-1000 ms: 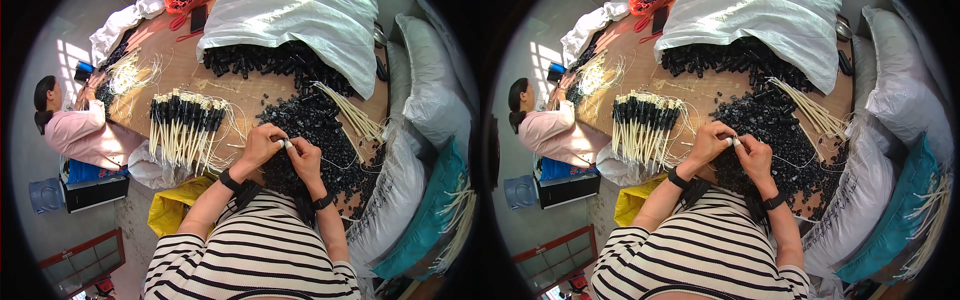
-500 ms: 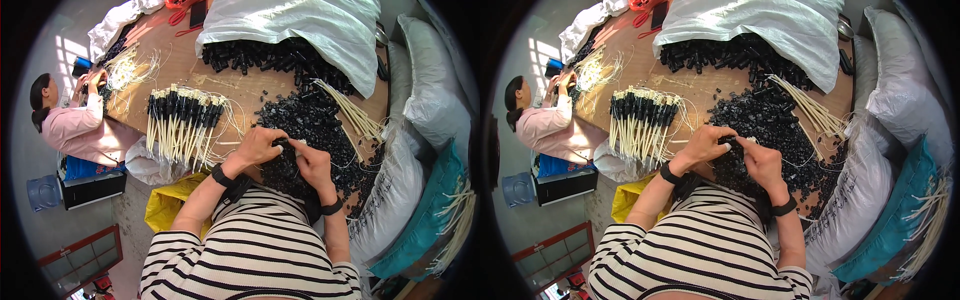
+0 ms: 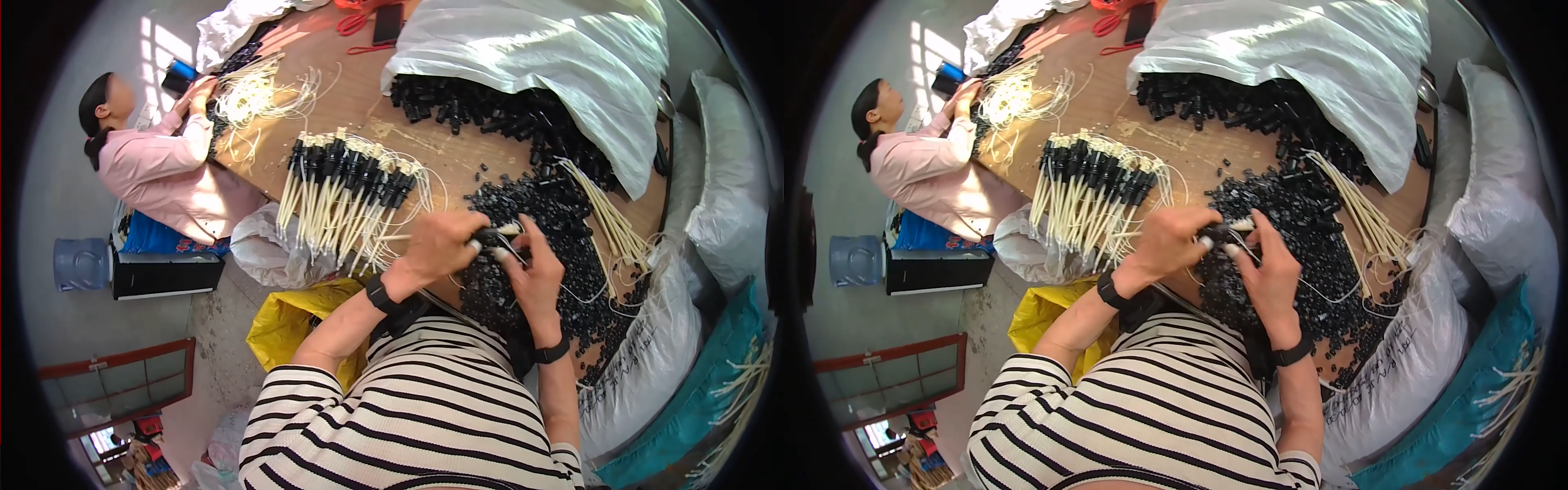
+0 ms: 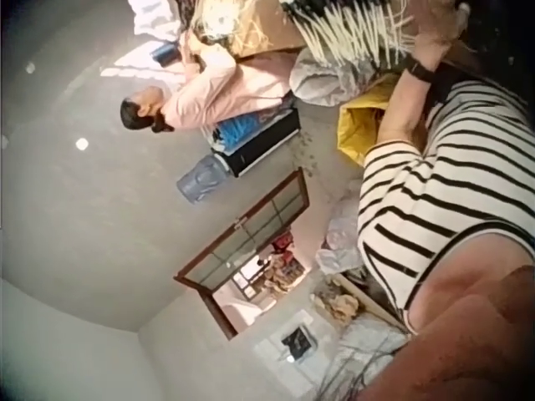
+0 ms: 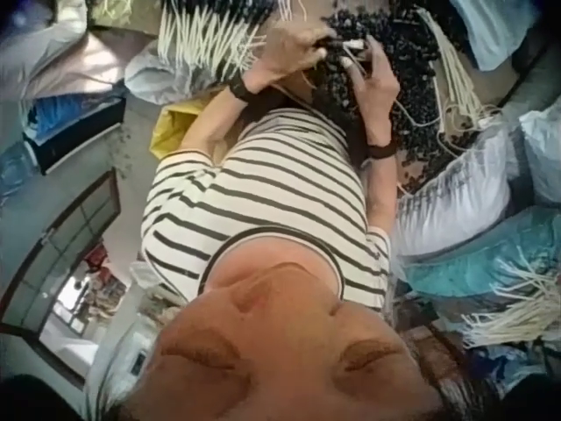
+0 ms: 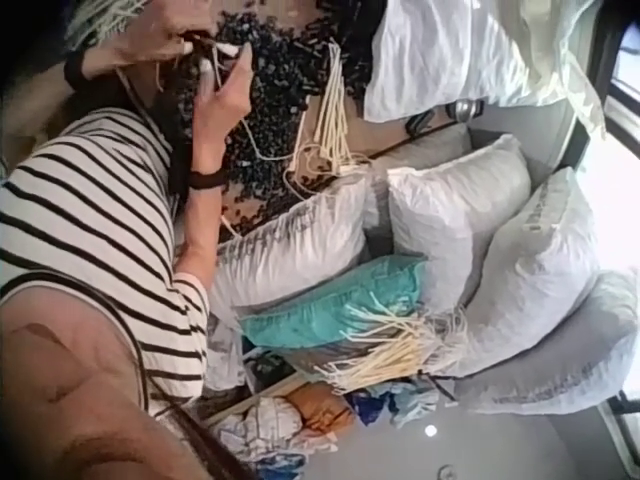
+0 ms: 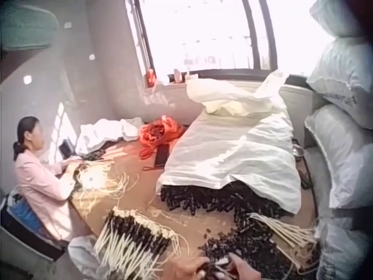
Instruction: The person assembles components by hand, picking up a white cord and a black plastic piece, threading the cord through the piece, and placing the assembled unit onto a pile. This process is repeated with additional cords and plastic pieces throughout the video.
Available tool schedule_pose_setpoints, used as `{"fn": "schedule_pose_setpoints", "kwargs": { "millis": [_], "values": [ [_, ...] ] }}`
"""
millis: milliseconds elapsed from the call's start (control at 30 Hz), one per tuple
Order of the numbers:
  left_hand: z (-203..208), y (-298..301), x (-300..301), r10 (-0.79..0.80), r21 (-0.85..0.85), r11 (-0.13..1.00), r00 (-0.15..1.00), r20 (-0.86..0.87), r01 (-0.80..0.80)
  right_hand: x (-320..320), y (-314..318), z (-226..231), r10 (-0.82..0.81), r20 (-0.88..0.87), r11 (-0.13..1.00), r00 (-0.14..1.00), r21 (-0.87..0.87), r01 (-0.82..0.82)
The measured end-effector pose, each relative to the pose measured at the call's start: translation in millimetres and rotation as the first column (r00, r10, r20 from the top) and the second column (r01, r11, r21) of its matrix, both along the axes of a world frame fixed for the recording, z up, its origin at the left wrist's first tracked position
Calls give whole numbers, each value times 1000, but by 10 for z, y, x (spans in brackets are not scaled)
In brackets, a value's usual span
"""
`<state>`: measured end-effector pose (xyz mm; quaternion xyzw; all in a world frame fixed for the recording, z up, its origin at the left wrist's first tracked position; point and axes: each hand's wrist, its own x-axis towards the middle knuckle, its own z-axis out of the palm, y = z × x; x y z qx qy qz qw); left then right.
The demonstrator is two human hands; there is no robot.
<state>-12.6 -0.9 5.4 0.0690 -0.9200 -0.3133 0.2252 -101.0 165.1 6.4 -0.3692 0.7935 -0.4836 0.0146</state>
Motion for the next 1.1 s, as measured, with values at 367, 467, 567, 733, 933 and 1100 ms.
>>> {"fn": "schedule_pose_setpoints", "kwargs": {
  "millis": [367,467,567,733,933,1100],
  "values": [
    [-51,-555,83,432,-336,837,899,-77,-431,-63,14,-90,261,-129,958,957,160,-240],
    [-66,-256,-482,-11,-11,1000,999,-49,11,-414,242,-136,49,115,985,992,161,-67],
    [-136,-36,-1149,-251,3,968,966,-56,252,-875,521,-211,-211,18,964,977,169,205],
    [-470,10,-1626,-270,-173,944,959,85,281,-1394,921,-261,-380,-343,815,859,316,487],
    [-496,-173,-1453,-180,-154,964,960,217,216,-1494,960,-390,-218,-410,795,886,451,405],
    [-397,-287,-1233,-205,172,964,979,9,201,-1271,852,-230,-129,-254,879,958,417,229]
  ]
}}
